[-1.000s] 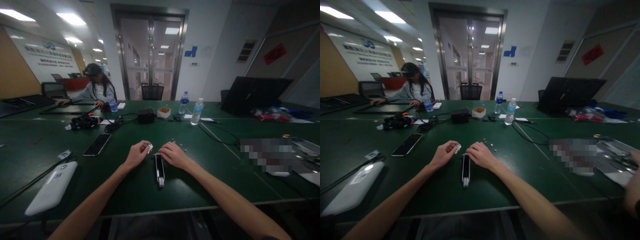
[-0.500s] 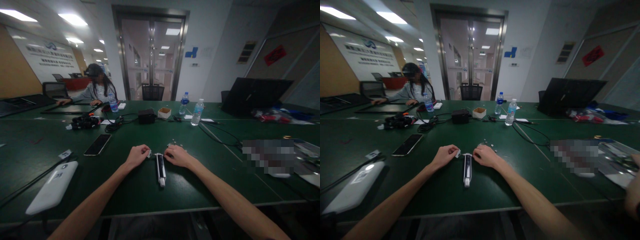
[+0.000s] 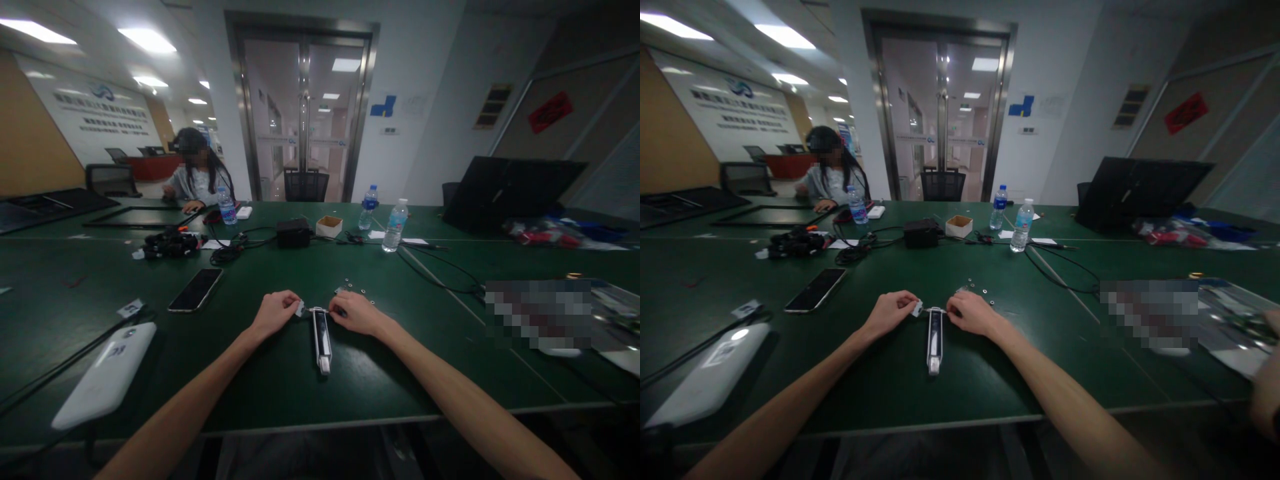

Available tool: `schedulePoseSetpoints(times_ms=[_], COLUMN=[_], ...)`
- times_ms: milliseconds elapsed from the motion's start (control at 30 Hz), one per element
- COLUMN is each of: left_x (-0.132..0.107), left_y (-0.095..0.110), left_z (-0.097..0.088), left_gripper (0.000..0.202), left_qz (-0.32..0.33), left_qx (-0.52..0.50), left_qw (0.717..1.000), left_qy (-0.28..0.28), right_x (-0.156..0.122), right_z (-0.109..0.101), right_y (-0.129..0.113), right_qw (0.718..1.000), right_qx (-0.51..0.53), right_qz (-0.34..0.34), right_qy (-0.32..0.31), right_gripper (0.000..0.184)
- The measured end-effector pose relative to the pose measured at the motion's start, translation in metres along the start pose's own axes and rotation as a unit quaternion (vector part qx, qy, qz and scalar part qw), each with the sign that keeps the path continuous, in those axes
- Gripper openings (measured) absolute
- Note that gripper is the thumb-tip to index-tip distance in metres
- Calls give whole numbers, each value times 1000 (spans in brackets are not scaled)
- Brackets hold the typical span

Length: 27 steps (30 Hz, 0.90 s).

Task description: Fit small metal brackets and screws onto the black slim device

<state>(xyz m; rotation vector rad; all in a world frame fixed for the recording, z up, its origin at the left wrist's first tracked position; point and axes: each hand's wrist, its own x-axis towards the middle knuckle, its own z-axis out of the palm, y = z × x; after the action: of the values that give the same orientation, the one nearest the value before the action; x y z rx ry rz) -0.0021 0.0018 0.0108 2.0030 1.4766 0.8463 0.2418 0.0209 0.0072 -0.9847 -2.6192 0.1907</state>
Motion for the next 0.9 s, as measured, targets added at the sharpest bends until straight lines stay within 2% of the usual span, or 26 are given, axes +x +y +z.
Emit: schedulePoseSetpoints(times_ms=[400,667,800,900], left_x=[-1,-1,-4,-6], left_y=[2,-1,2,6], left_z=[1,2,3,3], left_gripper=[23,23,22,22], left_qz=[7,26,45,60], left_qx=[51,147,195,230], left_qw=[998,986,973,964], left_qy=[-20,-72,-115,-123], right_x=[1,0,0,0], right_z=[0,-1,2,2], right_y=[-2,-2,-1,-1], right_qw=[1000,999,999,999], right_qx=[15,28,34,35], right_qz=[14,22,21,21], right_qy=[-2,-4,-2,1], right_gripper=[7,6,6,5])
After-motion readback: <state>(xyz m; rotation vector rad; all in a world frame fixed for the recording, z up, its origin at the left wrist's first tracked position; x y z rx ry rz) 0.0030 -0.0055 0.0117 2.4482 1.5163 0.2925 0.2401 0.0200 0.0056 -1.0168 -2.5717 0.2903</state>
